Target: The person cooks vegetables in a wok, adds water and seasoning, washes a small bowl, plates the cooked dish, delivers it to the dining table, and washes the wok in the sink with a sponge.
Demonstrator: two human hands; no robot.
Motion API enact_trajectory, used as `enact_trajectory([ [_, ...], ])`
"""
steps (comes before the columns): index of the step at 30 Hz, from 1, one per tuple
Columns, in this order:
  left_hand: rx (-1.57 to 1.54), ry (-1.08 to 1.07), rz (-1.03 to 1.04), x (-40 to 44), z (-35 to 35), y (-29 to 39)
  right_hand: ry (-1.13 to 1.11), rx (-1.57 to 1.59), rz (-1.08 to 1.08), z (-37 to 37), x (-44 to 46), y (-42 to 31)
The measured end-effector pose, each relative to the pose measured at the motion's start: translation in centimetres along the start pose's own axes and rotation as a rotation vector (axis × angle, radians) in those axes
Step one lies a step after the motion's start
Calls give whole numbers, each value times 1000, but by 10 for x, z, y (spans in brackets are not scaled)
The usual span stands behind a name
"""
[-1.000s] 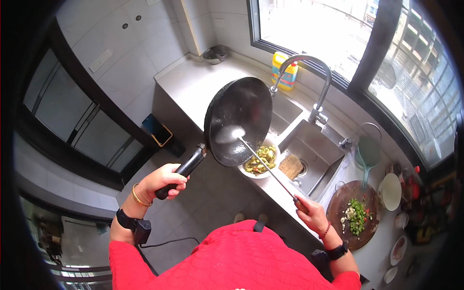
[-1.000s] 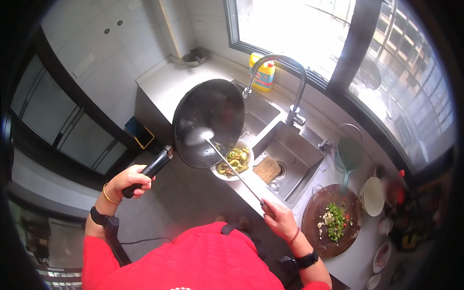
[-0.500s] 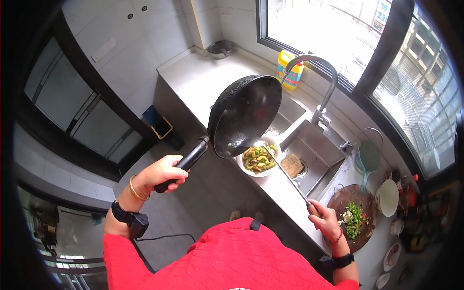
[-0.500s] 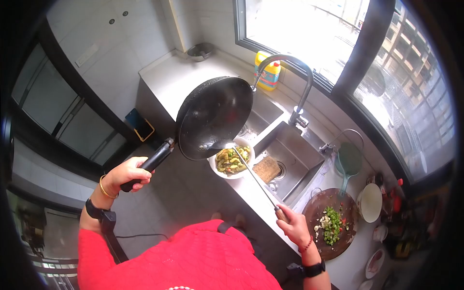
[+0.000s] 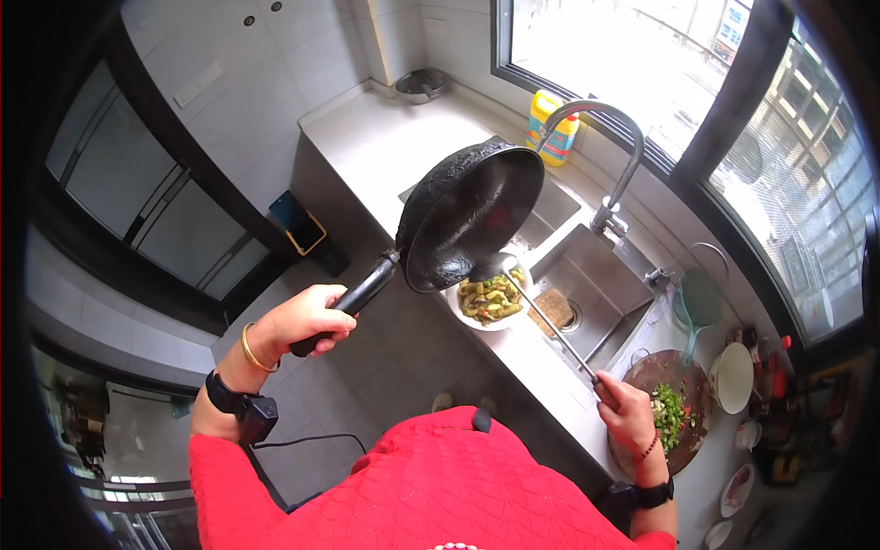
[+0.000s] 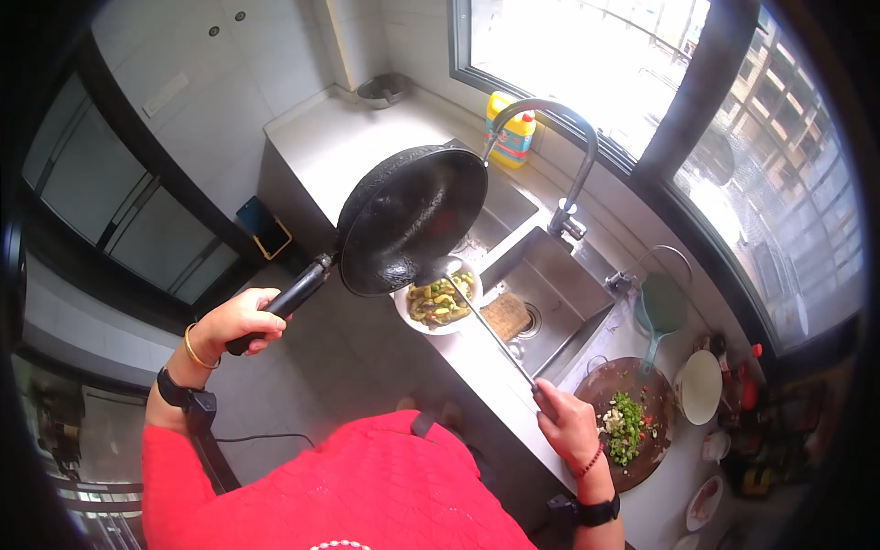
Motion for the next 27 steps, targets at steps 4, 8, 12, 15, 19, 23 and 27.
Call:
enact_trajectory([
  [4,-24,-7,4,3,2,6,-10,-24,-26,26,10,13],
  [8,-54,3,12,8,-5,8,37,153,16,-2,-6,20],
  [12,-113,6,39,25,-6,19,-69,676,495,5,-7,56],
  [15,-243,-30,77,54,-10,22,-68,1157,518,24,16,63],
  [19,-416,-133,103,100,-15,19,-200,1478,369,37,70,59],
  [23,-673,-291,42,157,-24,6,-280,1646,416,51,130,62],
  [27,-835,-392,-41,221,-41,-12,-337,1688,451,76,185,78],
])
Point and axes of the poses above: each hand's wrist, its own x-axis towards the middle knuckle, its own z-axis out of the palm, y = z × x, the point moved 7 cm from there along x, towards the middle knuckle, and after that the axes turned 1 degree about x, right-handed, at the moved point
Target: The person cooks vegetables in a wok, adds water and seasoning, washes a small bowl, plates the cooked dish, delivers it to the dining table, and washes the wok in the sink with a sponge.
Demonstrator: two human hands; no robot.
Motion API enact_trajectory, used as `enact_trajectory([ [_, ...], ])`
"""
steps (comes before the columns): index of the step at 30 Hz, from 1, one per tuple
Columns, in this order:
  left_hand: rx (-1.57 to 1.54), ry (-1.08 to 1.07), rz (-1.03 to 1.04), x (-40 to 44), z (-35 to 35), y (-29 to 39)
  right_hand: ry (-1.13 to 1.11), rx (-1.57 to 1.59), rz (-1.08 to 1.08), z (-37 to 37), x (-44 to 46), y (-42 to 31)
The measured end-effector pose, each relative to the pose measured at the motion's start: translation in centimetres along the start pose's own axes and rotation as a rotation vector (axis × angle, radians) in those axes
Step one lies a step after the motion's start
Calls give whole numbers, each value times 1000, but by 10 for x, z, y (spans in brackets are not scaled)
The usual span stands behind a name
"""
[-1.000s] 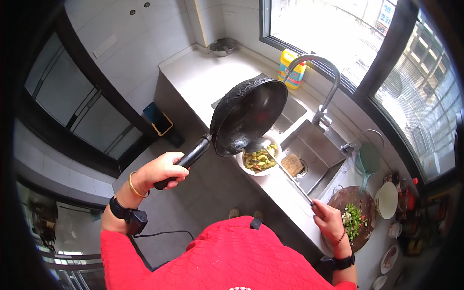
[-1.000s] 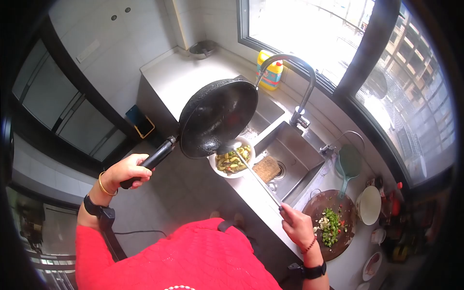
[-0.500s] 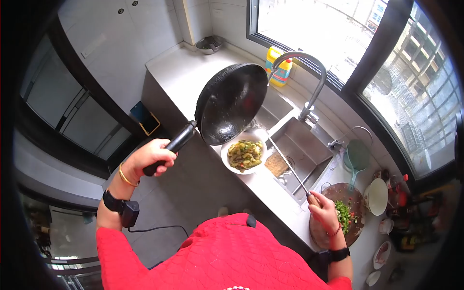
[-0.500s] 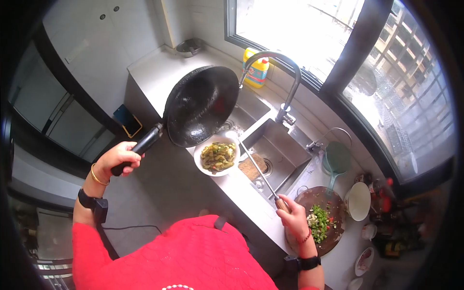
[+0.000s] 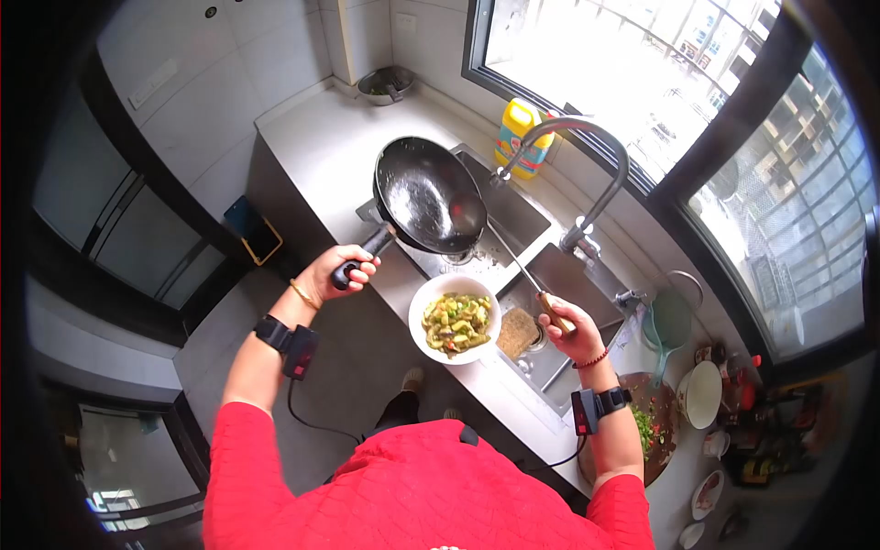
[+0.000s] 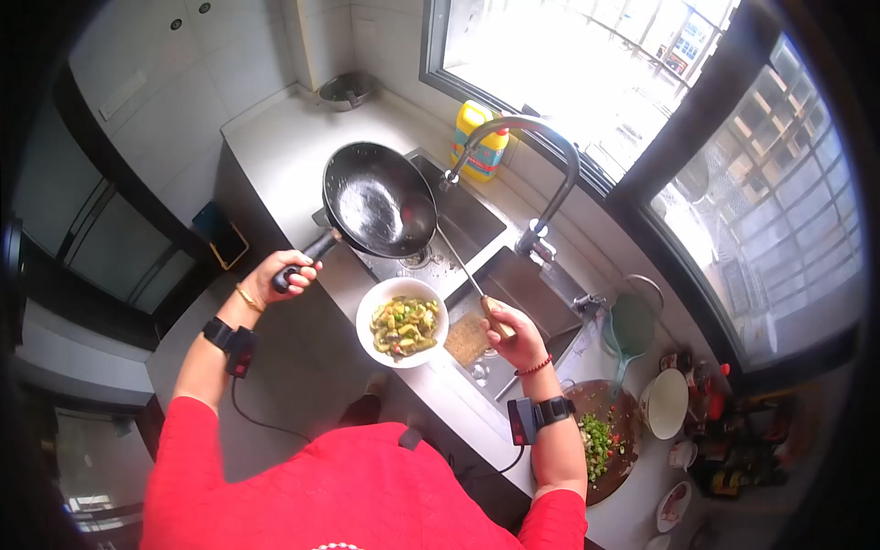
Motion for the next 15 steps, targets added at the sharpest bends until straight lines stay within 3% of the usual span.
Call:
enact_trajectory([
  [3,-105,-18,-82,44,-36,2,155,60,125,-8,39,0],
  [10,-9,-56,-257,127,-78,-11,312,107,248,-50,104,4],
  [15,-88,-122,-382,160,-101,-18,512,-297,147,-63,104,-18],
])
Point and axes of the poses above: each hand's wrist, its own x-axis towards the middle knuckle, its own z-axis out of the palm, y = z × x, the point moved 7 cm from there along x, towards the middle knuckle, and after that the axes turned 1 degree about x, right-handed, at the moved point
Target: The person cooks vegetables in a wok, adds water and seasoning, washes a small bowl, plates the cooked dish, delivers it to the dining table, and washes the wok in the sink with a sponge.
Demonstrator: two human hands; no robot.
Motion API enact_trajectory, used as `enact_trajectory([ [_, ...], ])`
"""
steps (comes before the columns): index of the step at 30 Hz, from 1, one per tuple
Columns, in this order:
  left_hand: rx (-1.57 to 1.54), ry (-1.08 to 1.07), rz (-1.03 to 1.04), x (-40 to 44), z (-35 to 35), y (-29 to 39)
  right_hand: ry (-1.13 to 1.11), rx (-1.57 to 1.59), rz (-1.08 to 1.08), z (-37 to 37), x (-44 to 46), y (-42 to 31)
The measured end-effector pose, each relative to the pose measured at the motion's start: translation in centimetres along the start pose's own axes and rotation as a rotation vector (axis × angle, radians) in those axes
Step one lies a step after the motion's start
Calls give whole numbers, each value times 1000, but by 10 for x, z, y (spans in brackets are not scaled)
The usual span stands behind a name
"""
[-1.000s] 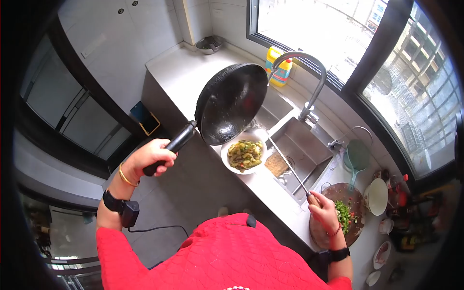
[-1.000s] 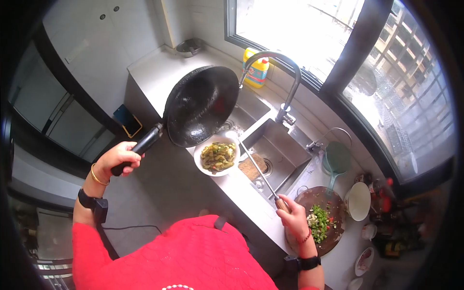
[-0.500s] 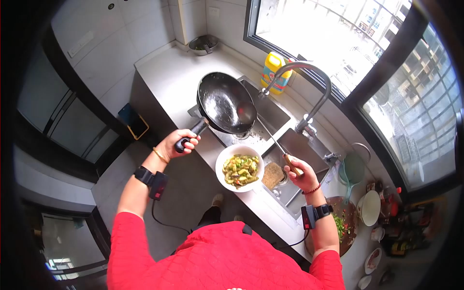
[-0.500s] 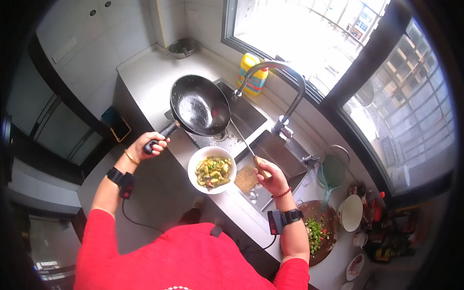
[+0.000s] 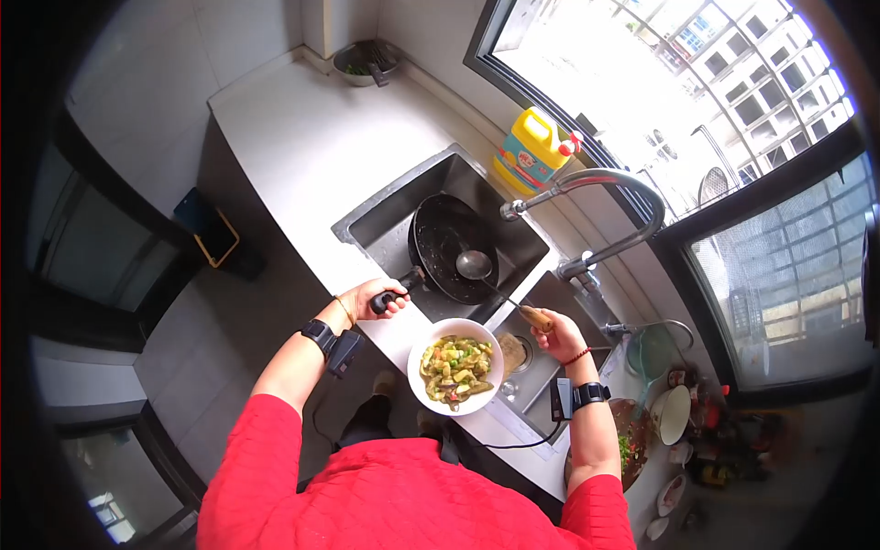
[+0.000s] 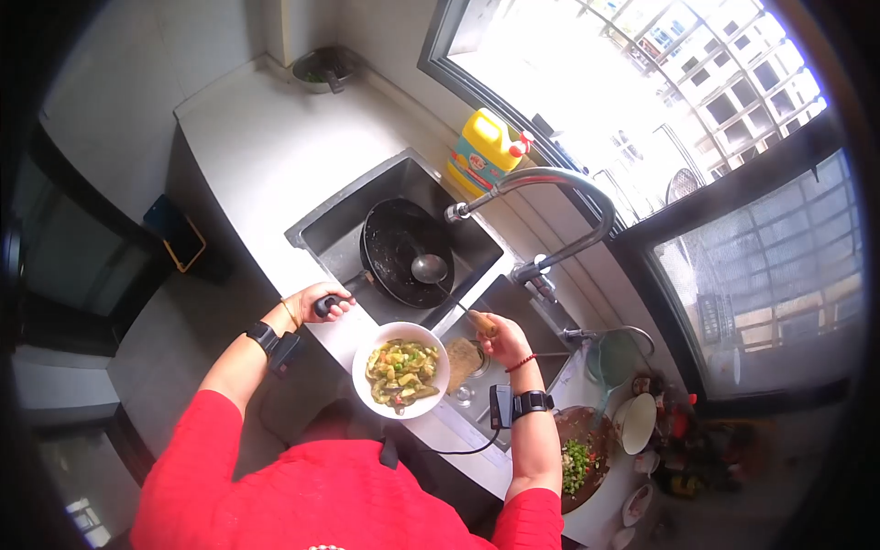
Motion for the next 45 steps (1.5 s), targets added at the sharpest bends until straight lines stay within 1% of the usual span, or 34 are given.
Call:
enact_trajectory([
  [1,50,30,1,1,-4,2,57,-107,-44,0,-2,-5],
  [3,217,47,-8,6,-22,5,344,-493,-170,-29,2,-14],
  [4,371,158,42,9,-36,10,491,-687,-236,-44,6,-21],
  [5,448,192,43,6,-40,13,716,-1291,-551,-31,-8,-54],
  [6,519,230,46,4,-44,15,746,-1558,-276,-42,-7,-57],
  [8,742,398,132,-4,-37,27,990,-1982,-484,-44,-14,-72],
  [10,961,610,220,-15,-38,38,977,-2142,-456,-66,-8,-76],
  [11,954,597,263,-16,-41,37,946,-2184,-410,-75,-3,-76],
  [12,946,663,273,-23,-40,36,918,-2186,-334,-93,5,-73],
  [14,1006,744,354,-38,-36,33,876,-2205,-318,-104,14,-73],
  [17,1431,1164,922,-80,-34,33,905,-2138,-248,-138,20,-69],
  [18,1565,1295,1130,-91,-28,31,896,-2102,-293,-142,24,-71],
  [19,1534,1326,1352,-118,-5,26,881,-2070,-330,-135,17,-73],
  [20,1245,1332,1162,-136,4,17,862,-2038,-357,-128,7,-70],
  [21,1077,1269,1061,-146,13,3,941,-1919,-605,-113,-12,-72],
  [22,909,1203,961,-147,14,-15,886,-1774,-614,-104,-24,-65],
  [23,896,1131,866,-140,11,-34,827,-1633,-620,-92,-35,-57],
  [24,843,1072,701,-125,5,-54,760,-1496,-616,-82,-40,-42],
  [26,762,903,534,-96,13,-89,417,-956,-680,-68,-37,15],
  [28,828,821,455,-69,27,-105,246,-794,-484,-44,-34,66],
  [30,909,807,442,-51,40,-110,123,-762,-412,-16,-36,87],
  [31,947,798,438,-44,45,-111,104,-771,-410,-6,-35,89],
  [34,1287,888,409,-42,50,-106,19,-787,-429,13,-29,89],
  [35,1540,959,508,-39,50,-106,3,-801,-440,16,-25,90],
  [36,1347,921,426,-33,30,-116,-13,-818,-451,19,-23,91],
  [37,1152,880,352,-29,26,-122,-20,-852,-458,22,-24,90],
  [38,956,835,286,-25,22,-128,-21,-818,-430,22,-21,91],
  [39,799,778,319,-16,17,-133,-26,-789,-400,21,-19,95],
  [40,943,784,480,-21,29,-129,-37,-766,-371,21,-17,98],
  [41,849,769,477,-16,22,-132,-44,-790,-410,23,-19,96],
  [42,777,729,413,-15,22,-137,-58,-792,-489,24,-17,95],
  [43,920,692,567,-24,37,-131,-51,-744,-446,27,-16,95],
  [44,718,687,494,-28,34,-137,-54,-879,-451,27,-13,97],
  [45,808,737,590,-48,48,-136,-82,-833,-424,34,-17,96],
])
Point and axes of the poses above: each hand's wrist, its own x-axis towards the middle knuckle, its own z-axis out of the palm, y = z × x, the point moved 7 cm from there along x, towards the middle knuckle, and after that the axes turned 1 degree about x, right-handed, at the moved point
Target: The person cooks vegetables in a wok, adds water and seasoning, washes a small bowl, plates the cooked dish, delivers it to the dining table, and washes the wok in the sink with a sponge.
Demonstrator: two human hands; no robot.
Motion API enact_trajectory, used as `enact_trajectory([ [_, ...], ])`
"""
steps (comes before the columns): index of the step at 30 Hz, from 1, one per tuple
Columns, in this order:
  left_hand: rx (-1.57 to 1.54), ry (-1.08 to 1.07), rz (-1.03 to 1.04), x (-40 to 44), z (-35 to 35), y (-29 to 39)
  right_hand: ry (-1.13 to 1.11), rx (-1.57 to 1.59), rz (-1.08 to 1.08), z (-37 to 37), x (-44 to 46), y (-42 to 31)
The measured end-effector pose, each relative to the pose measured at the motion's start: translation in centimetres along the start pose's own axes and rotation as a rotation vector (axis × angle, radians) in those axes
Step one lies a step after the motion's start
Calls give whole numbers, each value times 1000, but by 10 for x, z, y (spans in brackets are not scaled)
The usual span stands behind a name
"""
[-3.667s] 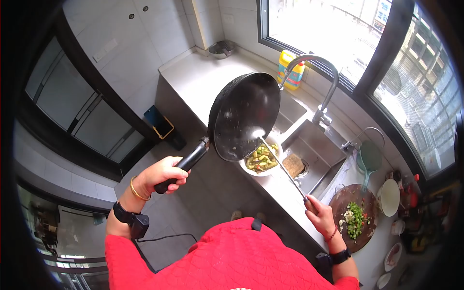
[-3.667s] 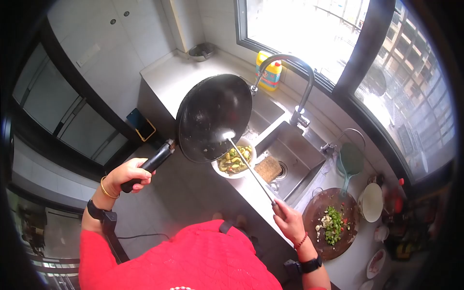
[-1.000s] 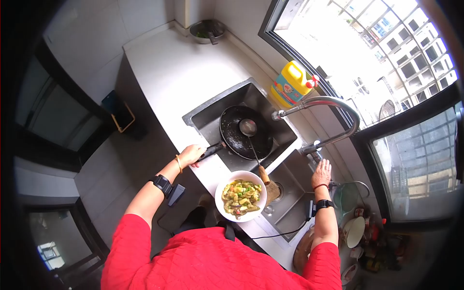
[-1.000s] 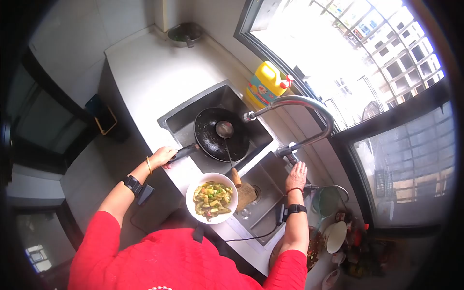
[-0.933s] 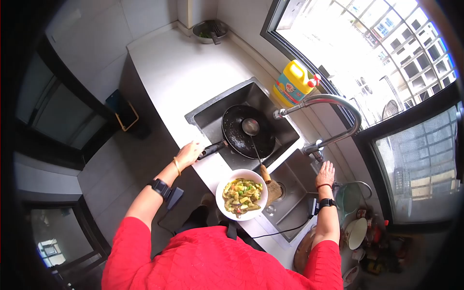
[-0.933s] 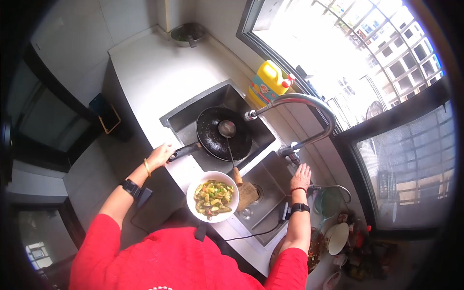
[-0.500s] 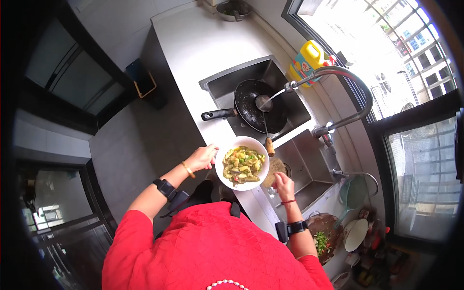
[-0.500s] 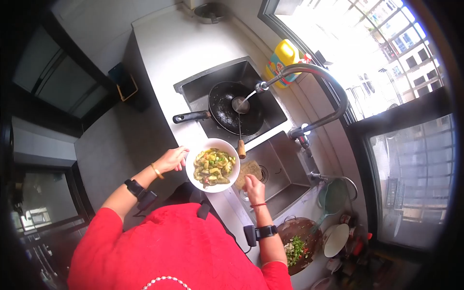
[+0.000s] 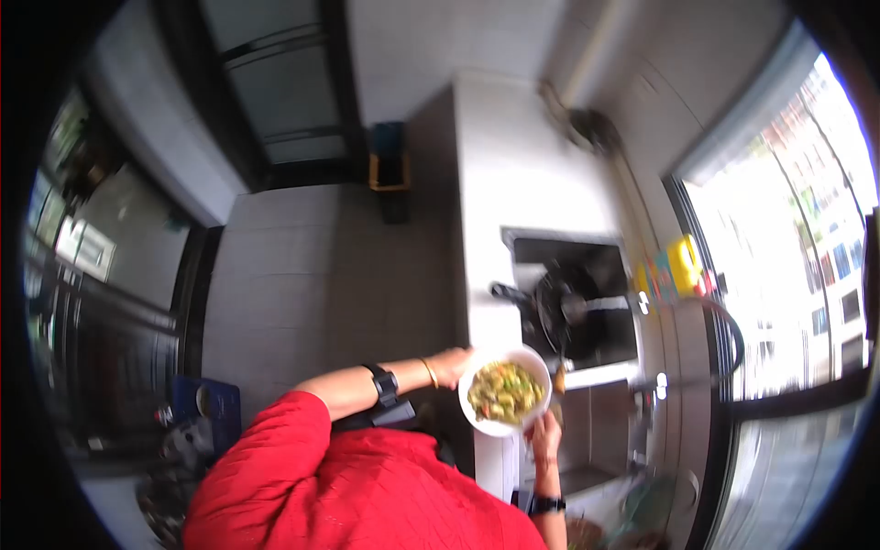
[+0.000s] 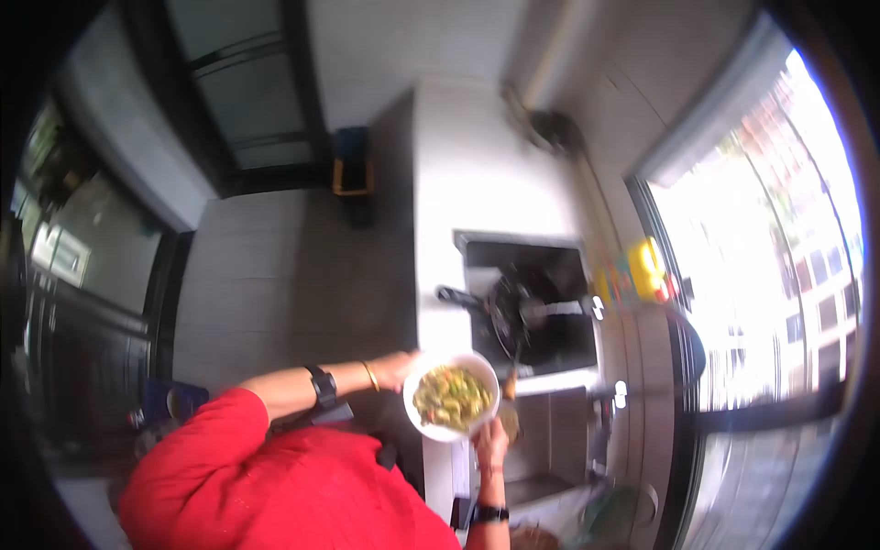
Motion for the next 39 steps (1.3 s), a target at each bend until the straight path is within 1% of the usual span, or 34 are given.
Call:
enact_trajectory([
  [1,69,2,23,0,-3,-11,-55,84,-9,5,-2,-8],
  [2,73,38,16,-9,-9,-9,-89,109,-18,9,0,-13],
  [3,123,92,104,1,-9,-33,-109,37,-34,12,3,-22],
  [4,25,93,-11,-9,-16,-37,-170,12,-59,18,8,-28],
  [5,-130,75,-109,-5,-17,-56,-234,0,-89,26,20,-25],
  [6,-99,143,-90,-21,-33,-57,-301,31,-48,43,21,-31],
  [7,-91,178,-67,-21,-44,-85,-367,60,-4,59,21,-37],
  [8,-52,249,-41,-40,-64,-85,-414,51,-19,79,25,-52],
  [9,77,336,15,-63,-87,-83,-464,26,-84,107,32,-74],
  [10,64,399,27,-83,-107,-89,-493,-1,-152,135,35,-98],
  [11,56,452,43,-99,-129,-99,-513,-57,-297,162,37,-126],
  [13,44,565,34,-138,-177,-117,-466,-309,-909,219,18,-201],
  [14,58,635,47,-159,-201,-124,-446,-349,-1073,246,10,-224],
  [15,67,704,62,-182,-221,-127,-477,-358,-1096,276,6,-239],
  [16,-175,660,-65,-213,-240,-133,-643,-216,-714,310,21,-237],
  [17,-133,724,-82,-237,-261,-142,-693,-64,-322,340,31,-232],
  [19,-224,715,-108,-277,-294,-171,-762,-222,-697,400,0,-274],
  [20,-211,747,-135,-295,-315,-178,-701,-78,-362,424,-10,-300],
  [21,-198,778,-160,-317,-334,-184,-730,-188,-340,454,12,-286],
  [23,-153,849,-191,-353,-368,-199,-840,-62,-301,509,8,-306],
  [25,-100,937,-192,-387,-396,-221,-932,-86,-233,564,2,-318],
  [26,-124,972,-173,-401,-412,-233,-974,-107,-200,590,6,-325],
  [29,-195,1089,-157,-435,-458,-257,-1066,-251,-331,669,18,-356],
  [30,-133,1118,-141,-432,-475,-279,-1081,-321,-385,687,21,-370],
  [33,43,1340,-115,-460,-531,-325,-1143,-495,-464,781,17,-418],
  [34,28,1329,-217,-476,-547,-328,-1137,-521,-481,806,13,-435],
  [35,-52,1271,-297,-485,-567,-346,-1215,-516,-588,839,19,-447],
  [37,-216,1274,-292,-544,-597,-311,-1267,-556,-638,906,16,-474],
  [39,-69,1342,-329,-575,-630,-335,-1380,-505,-536,971,-5,-504],
])
Point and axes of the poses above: each hand's wrist, its own x-axis towards the middle knuckle, its own z-axis out of the palm, y = z × x, the point moved 7 cm from there along x, towards the middle knuckle, and after that the axes turned 1 degree about x, right-handed, at the moved point
